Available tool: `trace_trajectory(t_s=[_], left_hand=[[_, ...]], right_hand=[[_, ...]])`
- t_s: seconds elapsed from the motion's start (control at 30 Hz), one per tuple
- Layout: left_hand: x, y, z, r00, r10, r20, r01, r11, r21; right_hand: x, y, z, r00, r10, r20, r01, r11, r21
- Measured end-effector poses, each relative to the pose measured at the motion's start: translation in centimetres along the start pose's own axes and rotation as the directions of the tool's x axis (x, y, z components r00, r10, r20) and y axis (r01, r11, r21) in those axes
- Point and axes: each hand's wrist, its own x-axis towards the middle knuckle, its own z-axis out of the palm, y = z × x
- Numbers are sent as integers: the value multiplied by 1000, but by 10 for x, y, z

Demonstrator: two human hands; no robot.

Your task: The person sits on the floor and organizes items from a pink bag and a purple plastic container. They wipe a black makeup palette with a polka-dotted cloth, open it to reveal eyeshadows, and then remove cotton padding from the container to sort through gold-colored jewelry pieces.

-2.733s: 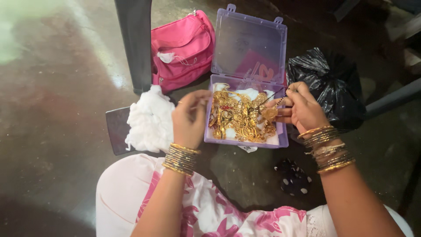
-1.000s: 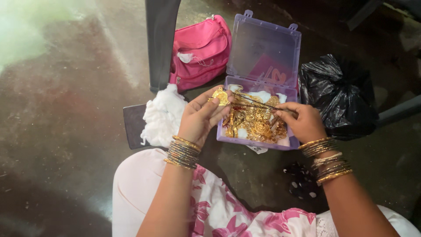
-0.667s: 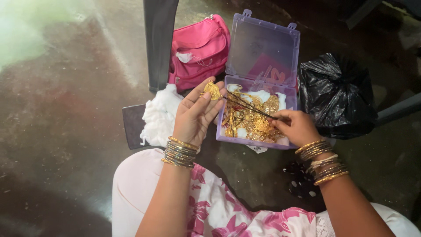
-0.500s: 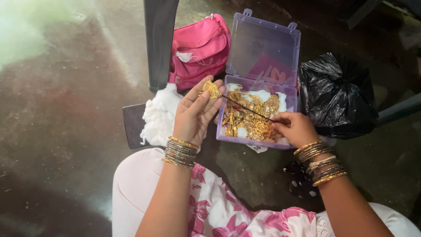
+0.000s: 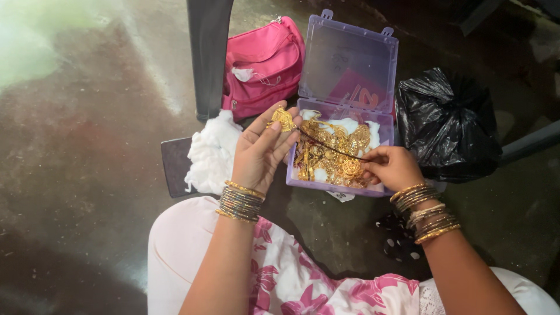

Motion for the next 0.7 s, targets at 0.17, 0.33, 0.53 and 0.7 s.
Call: trace_trajectory(t_s=[0.17, 0.33, 0.53, 0.7], left_hand=[[0, -18, 12, 1000, 11, 25, -15, 987, 160], [-5, -52, 23, 997, 57, 54, -76, 514, 855], [-8, -95, 35, 960, 133, 246, -239, -63, 969], [-2, -107, 38, 973, 88, 212, -203, -106, 973]], right_hand=[[9, 12, -2, 995, 44, 89, -59, 983, 171], [7, 15, 1, 984, 80, 156, -135, 915, 381], [-9, 12, 6, 991, -3, 132, -68, 846, 530], [-19, 10, 15, 997, -17, 80, -37, 776, 630]])
